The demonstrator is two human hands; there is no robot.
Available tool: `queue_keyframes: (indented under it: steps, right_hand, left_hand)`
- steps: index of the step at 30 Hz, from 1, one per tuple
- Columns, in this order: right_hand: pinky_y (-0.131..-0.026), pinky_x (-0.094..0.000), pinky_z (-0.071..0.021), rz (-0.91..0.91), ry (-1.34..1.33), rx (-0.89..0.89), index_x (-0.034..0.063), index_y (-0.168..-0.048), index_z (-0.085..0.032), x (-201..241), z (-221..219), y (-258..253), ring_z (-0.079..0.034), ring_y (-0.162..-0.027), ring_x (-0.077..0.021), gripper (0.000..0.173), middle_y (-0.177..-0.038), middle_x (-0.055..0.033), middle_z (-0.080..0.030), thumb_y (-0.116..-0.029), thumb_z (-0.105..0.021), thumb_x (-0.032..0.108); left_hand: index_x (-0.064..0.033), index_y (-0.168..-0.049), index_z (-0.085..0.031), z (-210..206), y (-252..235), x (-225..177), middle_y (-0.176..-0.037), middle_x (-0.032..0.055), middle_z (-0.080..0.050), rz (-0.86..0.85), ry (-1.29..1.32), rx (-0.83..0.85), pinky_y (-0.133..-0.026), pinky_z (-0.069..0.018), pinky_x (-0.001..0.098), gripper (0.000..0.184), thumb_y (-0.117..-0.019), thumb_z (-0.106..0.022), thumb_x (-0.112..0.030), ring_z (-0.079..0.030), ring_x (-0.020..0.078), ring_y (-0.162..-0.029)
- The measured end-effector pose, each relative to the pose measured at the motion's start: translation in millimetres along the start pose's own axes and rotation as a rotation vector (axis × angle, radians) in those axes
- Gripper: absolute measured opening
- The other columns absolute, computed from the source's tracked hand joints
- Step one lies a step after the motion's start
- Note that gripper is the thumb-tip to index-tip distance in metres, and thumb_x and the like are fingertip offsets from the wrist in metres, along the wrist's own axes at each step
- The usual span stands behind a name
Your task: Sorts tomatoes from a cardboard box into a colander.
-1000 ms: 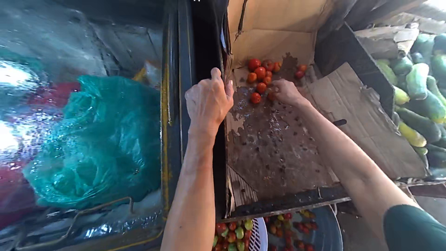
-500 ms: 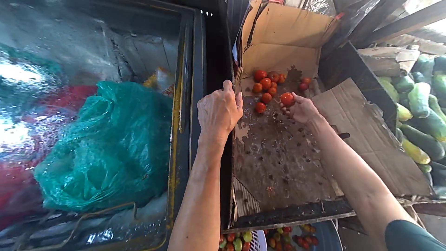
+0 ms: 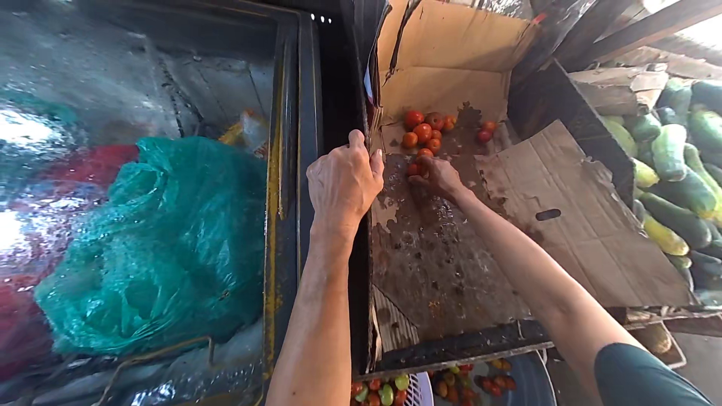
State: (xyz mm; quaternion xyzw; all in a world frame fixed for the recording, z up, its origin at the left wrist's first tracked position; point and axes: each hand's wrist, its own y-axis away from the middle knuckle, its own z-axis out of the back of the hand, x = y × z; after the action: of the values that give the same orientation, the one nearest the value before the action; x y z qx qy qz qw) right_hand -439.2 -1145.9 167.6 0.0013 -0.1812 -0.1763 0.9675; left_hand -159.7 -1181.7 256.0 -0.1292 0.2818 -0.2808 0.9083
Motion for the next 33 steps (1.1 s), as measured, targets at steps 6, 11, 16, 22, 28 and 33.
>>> queue_keyframes:
  steps: [6, 11, 16, 22, 28, 33]
  right_hand:
    - [-0.046, -0.0247, -0.0484, -0.419, -1.275, 0.084, 0.0140, -0.105, -0.057, 18, 16, 38, -0.056, -0.051, -0.0106, 0.046, -0.074, -0.0018, -0.063, -0.1089, -0.027, 0.049]
    - [-0.043, -0.0185, -0.0464, -0.304, -1.486, 0.333, 0.0124, -0.115, -0.062, 19, 31, 81, -0.054, -0.050, -0.0063, 0.051, -0.080, -0.0028, -0.065, -0.1075, -0.026, 0.047]
    - [-0.049, -0.0183, -0.0531, -0.010, -1.258, 0.466, 0.0115, -0.112, -0.071, 31, 37, 161, -0.064, -0.058, -0.0046, 0.027, -0.084, -0.0022, -0.072, -0.0974, -0.060, 0.032]
    - [-0.068, -0.0349, -0.0583, 0.247, -0.409, 0.784, 0.0085, -0.119, -0.068, 5, 35, 302, -0.069, -0.076, -0.0137, 0.046, -0.089, -0.0047, -0.072, -0.0897, -0.074, 0.044]
    - [-0.085, -0.0613, -0.0537, -0.177, -0.146, 0.860, 0.0046, -0.110, -0.074, -8, -17, 363, -0.071, -0.094, -0.0380, 0.030, -0.100, -0.0187, -0.073, -0.0949, -0.072, 0.031]
    - [-0.098, -0.0565, -0.0494, -0.051, -0.436, 0.826, -0.0047, -0.119, -0.066, 9, -142, 384, -0.064, -0.112, -0.0422, 0.030, -0.119, -0.0278, -0.065, -0.0904, -0.067, 0.003]
  left_hand:
    - [0.0007, -0.113, -0.065, 2, 0, 0, -0.078, 0.0205, -0.068, 0.010, -0.011, 0.038, -0.063, -0.0510, 0.0558, 0.037, -0.1036, -0.055, -0.033, -0.071, 0.0419, -0.077]
    - [0.0014, -0.114, -0.065, 1, 0, 1, -0.076, 0.0215, -0.068, -0.001, -0.032, 0.010, -0.062, -0.0506, 0.0567, 0.038, -0.1030, -0.055, -0.034, -0.070, 0.0434, -0.075]
    - [0.0032, -0.117, -0.064, 2, -1, 2, -0.082, 0.0263, -0.069, 0.008, -0.025, 0.033, -0.065, -0.0505, 0.0631, 0.042, -0.1033, -0.054, -0.035, -0.070, 0.0494, -0.080]
    - [0.0019, -0.128, -0.061, 7, -4, -1, -0.102, 0.0297, -0.070, 0.047, -0.031, 0.118, -0.080, -0.0481, 0.0676, 0.049, -0.1042, -0.048, -0.039, -0.068, 0.0514, -0.101]
    - [0.0003, -0.126, -0.062, 7, -5, -3, -0.100, 0.0257, -0.071, 0.051, -0.053, 0.115, -0.080, -0.0490, 0.0630, 0.046, -0.1049, -0.048, -0.039, -0.069, 0.0467, -0.100]
    - [0.0029, -0.120, -0.062, 8, -4, -4, -0.088, 0.0274, -0.069, 0.041, -0.034, 0.083, -0.071, -0.0493, 0.0637, 0.042, -0.1050, -0.051, -0.035, -0.069, 0.0500, -0.089]
